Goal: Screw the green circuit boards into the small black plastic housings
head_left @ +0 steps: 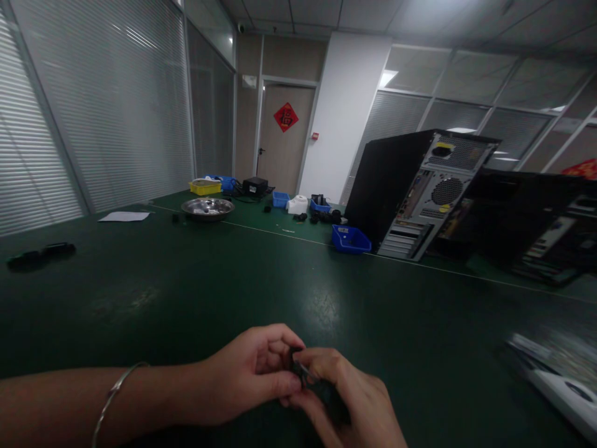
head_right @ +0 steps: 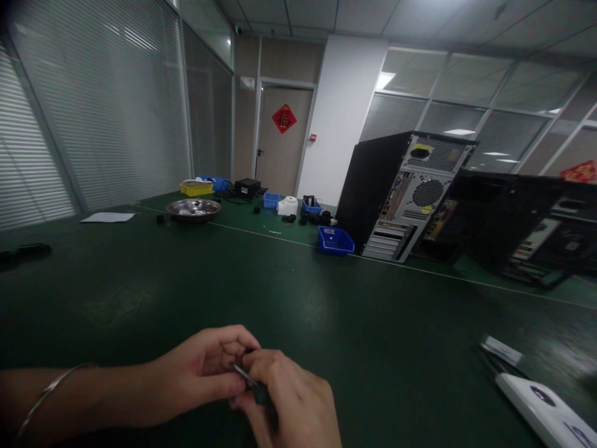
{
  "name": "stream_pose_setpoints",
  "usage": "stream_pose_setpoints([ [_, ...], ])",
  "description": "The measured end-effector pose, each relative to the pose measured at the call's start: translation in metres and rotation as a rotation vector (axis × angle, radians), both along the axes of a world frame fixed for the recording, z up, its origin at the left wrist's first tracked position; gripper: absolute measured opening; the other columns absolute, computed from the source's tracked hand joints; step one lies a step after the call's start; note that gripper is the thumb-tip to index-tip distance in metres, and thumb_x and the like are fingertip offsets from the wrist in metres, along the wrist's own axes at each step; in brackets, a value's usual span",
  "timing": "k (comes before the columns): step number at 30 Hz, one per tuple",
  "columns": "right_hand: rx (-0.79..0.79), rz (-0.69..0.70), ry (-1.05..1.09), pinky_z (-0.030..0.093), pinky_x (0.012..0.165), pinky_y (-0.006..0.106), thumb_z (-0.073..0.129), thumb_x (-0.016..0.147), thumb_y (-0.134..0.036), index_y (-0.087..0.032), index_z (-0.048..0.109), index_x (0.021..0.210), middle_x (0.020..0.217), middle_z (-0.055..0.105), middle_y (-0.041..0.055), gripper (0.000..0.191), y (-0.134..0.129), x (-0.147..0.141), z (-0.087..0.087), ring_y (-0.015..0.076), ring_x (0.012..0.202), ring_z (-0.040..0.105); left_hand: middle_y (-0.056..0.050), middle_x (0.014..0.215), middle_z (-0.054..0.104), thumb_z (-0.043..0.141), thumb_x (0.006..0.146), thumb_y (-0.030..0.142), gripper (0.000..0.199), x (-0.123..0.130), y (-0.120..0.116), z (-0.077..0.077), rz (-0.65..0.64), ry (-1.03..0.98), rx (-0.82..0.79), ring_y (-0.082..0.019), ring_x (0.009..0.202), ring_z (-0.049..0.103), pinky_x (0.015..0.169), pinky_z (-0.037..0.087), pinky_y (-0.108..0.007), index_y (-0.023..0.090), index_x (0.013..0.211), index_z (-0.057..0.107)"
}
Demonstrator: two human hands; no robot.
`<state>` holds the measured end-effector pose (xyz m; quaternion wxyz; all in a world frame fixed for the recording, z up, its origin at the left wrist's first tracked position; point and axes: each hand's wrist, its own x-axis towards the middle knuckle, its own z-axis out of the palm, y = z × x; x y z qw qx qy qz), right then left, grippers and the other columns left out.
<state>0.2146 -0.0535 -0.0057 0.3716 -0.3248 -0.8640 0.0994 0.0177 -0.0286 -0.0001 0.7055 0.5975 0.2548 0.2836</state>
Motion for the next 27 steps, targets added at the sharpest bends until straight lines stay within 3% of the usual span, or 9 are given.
stream_pose_setpoints([
  [3,0.009,0.011,0.012,0.058,0.073,0.018,0.069,0.082,-0.013,-0.028,0.047,0.100,0.104,0.074,0.0011,0.032,0.001,0.000,0.000,0.0162,0.088,0.074,-0.007,0.098,0.065,0.069,0.082,0.025,0.028,0.000,0.003,0.002,-0.017,-0.029,-0.002,-0.018,0.092,0.063,0.084,0.046,-0.034,0.015,0.104,0.055],
  [6,0.013,-0.024,0.032,0.059,0.076,0.021,0.067,0.082,-0.013,-0.027,0.046,0.099,0.115,0.072,0.0049,0.030,0.000,0.003,0.002,0.0188,0.096,0.073,-0.006,0.099,0.066,0.068,0.083,0.026,0.026,-0.005,0.016,0.005,0.056,-0.031,0.045,-0.017,0.091,0.062,0.082,0.045,-0.033,0.015,0.103,0.057],
  [10,0.000,-0.060,0.045,0.059,0.078,0.021,0.065,0.083,-0.014,-0.027,0.048,0.095,0.117,0.071,0.0061,0.025,-0.002,0.008,0.003,0.0194,0.096,0.073,-0.008,0.099,0.066,0.062,0.087,0.028,0.021,-0.026,0.053,0.005,0.350,0.055,0.193,-0.017,0.086,0.059,0.078,0.043,-0.031,0.012,0.101,0.064],
  [14,-0.026,-0.103,0.077,0.058,0.077,0.020,0.063,0.084,-0.014,-0.027,0.050,0.094,0.112,0.073,0.0050,0.021,-0.001,0.009,0.002,0.0180,0.092,0.074,-0.010,0.099,0.067,0.062,0.086,0.025,0.021,-0.050,0.081,0.004,0.619,-0.031,0.085,-0.019,0.085,0.059,0.078,0.043,-0.031,0.011,0.100,0.067],
  [17,-0.063,-0.105,0.088,0.058,0.078,0.020,0.061,0.085,-0.016,-0.027,0.051,0.096,0.111,0.073,0.0047,0.019,-0.001,0.010,0.003,0.0184,0.095,0.072,-0.011,0.098,0.067,0.062,0.086,0.021,0.020,-0.058,0.087,0.004,0.666,-0.111,0.020,-0.019,0.085,0.059,0.079,0.043,-0.031,0.010,0.100,0.068],
  [27,-0.103,-0.077,0.138,0.054,0.084,0.016,0.061,0.086,-0.013,-0.029,0.051,0.102,0.110,0.071,0.0004,0.025,0.000,0.009,0.003,0.0148,0.100,0.070,-0.008,0.091,0.064,0.061,0.086,0.015,0.010,-0.058,0.086,0.010,0.697,-0.215,0.043,-0.017,0.084,0.056,0.074,0.041,-0.026,0.011,0.092,0.068],
])
